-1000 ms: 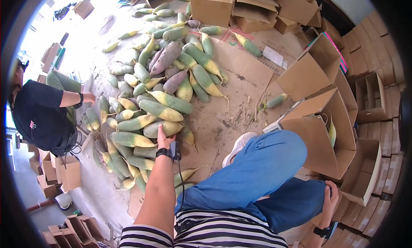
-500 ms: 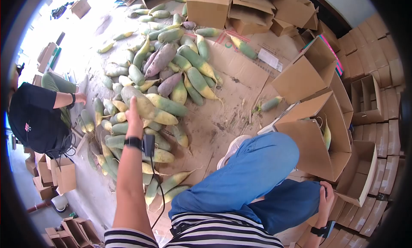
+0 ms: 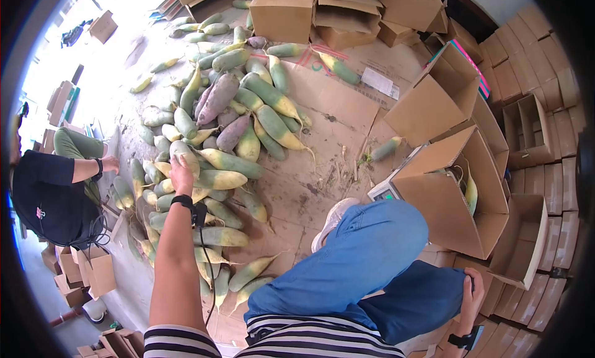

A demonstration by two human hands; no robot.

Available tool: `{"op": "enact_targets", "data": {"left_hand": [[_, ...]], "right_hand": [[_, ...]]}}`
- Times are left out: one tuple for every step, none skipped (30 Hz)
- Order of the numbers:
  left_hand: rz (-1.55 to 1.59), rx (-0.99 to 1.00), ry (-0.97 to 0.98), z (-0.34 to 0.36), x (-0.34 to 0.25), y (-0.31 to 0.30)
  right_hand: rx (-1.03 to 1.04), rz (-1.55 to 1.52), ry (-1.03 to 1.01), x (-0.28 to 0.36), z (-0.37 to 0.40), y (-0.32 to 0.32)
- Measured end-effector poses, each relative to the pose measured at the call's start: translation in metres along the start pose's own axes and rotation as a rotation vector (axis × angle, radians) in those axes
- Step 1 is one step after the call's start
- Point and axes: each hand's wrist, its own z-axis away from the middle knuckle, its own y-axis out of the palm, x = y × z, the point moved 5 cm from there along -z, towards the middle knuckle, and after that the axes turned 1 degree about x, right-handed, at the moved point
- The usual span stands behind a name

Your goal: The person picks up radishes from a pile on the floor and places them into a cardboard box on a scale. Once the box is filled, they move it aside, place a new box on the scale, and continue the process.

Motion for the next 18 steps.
{"op": "enact_targets", "data": {"left_hand": [[-0.018,-0.019,0.044,-0.002,0.002,-0.002],[-0.016,-0.027,0.048,-0.004,0.006,-0.006],[-0.057,-0.031,0.033,-0.005,0.009,-0.01],[-0.098,-0.03,0.021,0.002,0.001,-0.016],[-0.221,-0.044,-0.036,0.009,-0.005,-0.023],[-0.207,-0.054,-0.024,0.005,-0.001,-0.024],[-0.211,-0.005,0.035,-0.005,0.007,-0.018],[-0.216,0.047,0.1,-0.018,0.016,-0.012],[-0.23,0.098,0.22,-0.036,0.027,-0.003],[-0.243,0.143,0.338,-0.056,0.041,0.006],[-0.21,0.138,0.423,-0.079,0.06,0.02],[-0.178,0.135,0.508,-0.099,0.076,0.032],[-0.309,0.221,0.372,-0.092,0.058,0.017],[-0.438,0.204,0.193,-0.063,0.03,0.0],[-0.555,0.135,0.071,-0.028,-0.001,-0.02],[-0.594,0.058,0.101,0.012,-0.033,-0.033],[-0.601,-0.148,0.37,0.041,-0.046,-0.019],[-0.645,-0.381,0.623,0.08,-0.065,-0.011]], "right_hand": [[0.001,-0.004,0.005,0.0,0.0,0.0],[-0.003,-0.012,0.008,-0.001,-0.001,0.001],[-0.009,-0.019,0.008,-0.002,-0.002,0.002],[-0.009,-0.026,-0.004,-0.002,-0.001,0.001],[-0.011,-0.029,-0.011,-0.004,0.002,-0.001],[-0.024,-0.027,0.004,-0.005,0.003,-0.002],[-0.02,-0.038,-0.01,-0.002,0.004,-0.002],[-0.019,-0.049,-0.02,-0.001,0.006,-0.003],[-0.034,-0.044,-0.016,0.0,0.007,-0.005],[-0.055,-0.041,0.007,-0.003,0.009,-0.007],[-0.054,-0.04,-0.002,-0.005,0.01,-0.007],[-0.055,-0.04,-0.011,-0.006,0.011,-0.008],[-0.063,-0.052,-0.005,-0.004,0.012,-0.009],[-0.089,-0.049,0.018,-0.004,0.014,-0.012],[-0.086,-0.052,0.002,-0.003,0.015,-0.012],[-0.08,-0.053,-0.018,-0.002,0.015,-0.013],[-0.088,-0.046,-0.015,-0.003,0.016,-0.014],[-0.099,-0.046,-0.006,-0.003,0.017,-0.015]]}}
